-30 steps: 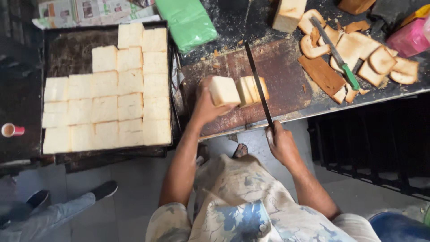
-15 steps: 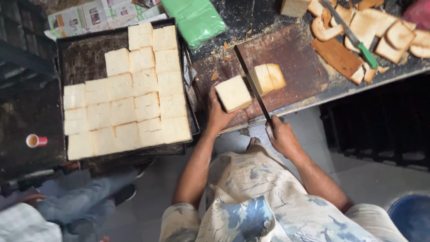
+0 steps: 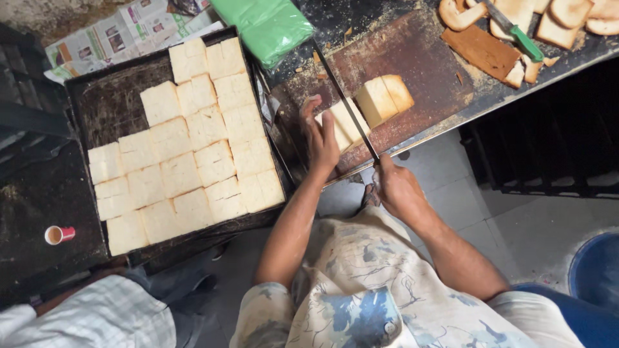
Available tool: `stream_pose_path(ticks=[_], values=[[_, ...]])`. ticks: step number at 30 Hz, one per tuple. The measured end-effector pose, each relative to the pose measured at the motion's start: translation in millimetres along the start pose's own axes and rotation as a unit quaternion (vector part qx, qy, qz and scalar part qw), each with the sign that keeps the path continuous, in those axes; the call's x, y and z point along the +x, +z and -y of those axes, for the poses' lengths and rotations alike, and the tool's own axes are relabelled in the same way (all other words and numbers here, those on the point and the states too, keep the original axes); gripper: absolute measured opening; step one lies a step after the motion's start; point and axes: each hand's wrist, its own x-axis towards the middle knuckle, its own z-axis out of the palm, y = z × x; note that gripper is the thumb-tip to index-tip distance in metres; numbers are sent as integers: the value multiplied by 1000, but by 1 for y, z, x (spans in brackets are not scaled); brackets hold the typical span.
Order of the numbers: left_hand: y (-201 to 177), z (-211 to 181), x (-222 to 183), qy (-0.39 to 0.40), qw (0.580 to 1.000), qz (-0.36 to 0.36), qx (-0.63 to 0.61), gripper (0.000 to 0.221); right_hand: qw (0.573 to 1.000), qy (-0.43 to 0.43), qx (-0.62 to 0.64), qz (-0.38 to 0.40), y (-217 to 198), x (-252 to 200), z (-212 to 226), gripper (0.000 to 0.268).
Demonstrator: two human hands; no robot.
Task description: The person cuts loaves of bread on a wooden board using a long knife and arranges the sliced pieces on a tray.
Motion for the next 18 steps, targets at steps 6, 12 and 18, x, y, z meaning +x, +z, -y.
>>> stream_pose_path(ticks=[6,12,18], values=[[18,0,14,9,996,-54,71,11,992,102,-37,58,8,26,20,22],[19,6,16,-26,997,-57,52,14,996,76,-15,49,5,21,22,25],[23,6,17,6,995,-71,76,21,996,75,-14,50,14,23,16,14]])
